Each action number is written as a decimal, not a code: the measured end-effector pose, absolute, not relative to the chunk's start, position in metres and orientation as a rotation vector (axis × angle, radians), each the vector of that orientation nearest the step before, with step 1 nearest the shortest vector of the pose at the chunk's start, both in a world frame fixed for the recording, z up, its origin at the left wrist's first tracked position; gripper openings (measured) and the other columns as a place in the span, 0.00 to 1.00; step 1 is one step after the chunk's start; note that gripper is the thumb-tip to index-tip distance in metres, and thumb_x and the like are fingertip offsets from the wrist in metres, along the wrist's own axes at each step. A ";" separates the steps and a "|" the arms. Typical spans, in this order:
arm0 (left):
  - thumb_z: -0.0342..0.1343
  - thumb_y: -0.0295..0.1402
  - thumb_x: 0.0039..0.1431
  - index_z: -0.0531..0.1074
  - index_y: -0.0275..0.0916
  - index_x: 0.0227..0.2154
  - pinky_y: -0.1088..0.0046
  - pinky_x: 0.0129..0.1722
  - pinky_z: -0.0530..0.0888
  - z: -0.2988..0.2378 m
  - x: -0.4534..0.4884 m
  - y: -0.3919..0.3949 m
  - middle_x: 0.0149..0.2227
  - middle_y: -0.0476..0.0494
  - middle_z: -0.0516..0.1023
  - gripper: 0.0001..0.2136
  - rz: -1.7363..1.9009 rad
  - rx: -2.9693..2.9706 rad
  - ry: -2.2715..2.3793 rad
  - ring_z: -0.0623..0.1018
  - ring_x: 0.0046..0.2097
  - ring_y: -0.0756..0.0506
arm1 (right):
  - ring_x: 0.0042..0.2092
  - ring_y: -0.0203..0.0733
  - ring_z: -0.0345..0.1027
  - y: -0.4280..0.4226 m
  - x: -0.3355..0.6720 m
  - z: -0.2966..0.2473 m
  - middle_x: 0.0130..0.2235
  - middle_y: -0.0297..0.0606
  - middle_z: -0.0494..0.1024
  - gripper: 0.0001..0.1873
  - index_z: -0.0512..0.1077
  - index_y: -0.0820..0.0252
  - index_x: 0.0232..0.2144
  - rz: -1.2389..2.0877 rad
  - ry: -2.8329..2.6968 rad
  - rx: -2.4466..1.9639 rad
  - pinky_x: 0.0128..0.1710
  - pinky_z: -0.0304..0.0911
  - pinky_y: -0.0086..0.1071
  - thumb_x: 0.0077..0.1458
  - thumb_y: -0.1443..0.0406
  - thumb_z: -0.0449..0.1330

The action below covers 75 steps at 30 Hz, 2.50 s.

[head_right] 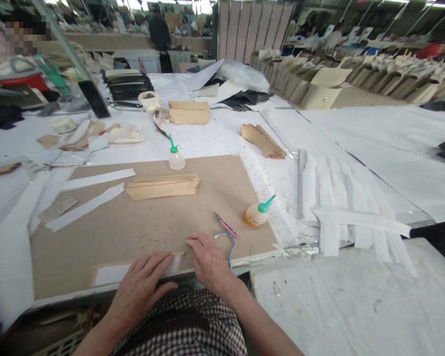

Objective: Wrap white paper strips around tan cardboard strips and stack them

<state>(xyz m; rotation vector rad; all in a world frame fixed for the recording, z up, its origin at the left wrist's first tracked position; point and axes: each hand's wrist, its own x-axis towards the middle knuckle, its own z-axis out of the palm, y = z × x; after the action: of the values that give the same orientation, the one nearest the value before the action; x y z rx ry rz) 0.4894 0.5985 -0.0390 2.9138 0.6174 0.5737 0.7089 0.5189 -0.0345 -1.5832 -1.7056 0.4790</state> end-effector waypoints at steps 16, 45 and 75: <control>0.55 0.43 0.65 0.78 0.42 0.40 0.74 0.40 0.76 0.023 0.497 0.578 0.38 0.47 0.83 0.12 0.689 1.840 0.975 0.80 0.40 0.45 | 0.44 0.37 0.74 0.500 0.686 0.022 0.41 0.30 0.80 0.07 0.77 0.52 0.44 0.709 -1.284 -1.352 0.48 0.66 0.28 0.62 0.66 0.65; 0.61 0.47 0.59 0.74 0.39 0.34 0.79 0.27 0.65 0.048 0.485 0.578 0.26 0.51 0.71 0.15 0.733 1.259 0.893 0.67 0.28 0.52 | 0.40 0.39 0.67 0.542 0.684 0.084 0.35 0.32 0.72 0.10 0.72 0.56 0.33 0.779 -1.751 -1.178 0.45 0.64 0.34 0.68 0.62 0.57; 0.59 0.38 0.63 0.77 0.42 0.27 0.72 0.39 0.68 0.072 0.449 0.637 0.31 0.49 0.73 0.10 1.095 2.063 1.031 0.72 0.37 0.46 | 0.39 0.39 0.70 0.583 0.642 0.060 0.37 0.32 0.79 0.07 0.75 0.56 0.38 0.786 -1.851 -1.337 0.40 0.62 0.30 0.67 0.64 0.57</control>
<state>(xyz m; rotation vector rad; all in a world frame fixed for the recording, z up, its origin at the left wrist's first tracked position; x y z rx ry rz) 0.4485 0.6368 0.0724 2.0627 1.0306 1.0945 0.6419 0.5834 0.0600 -1.3366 -1.8507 0.7861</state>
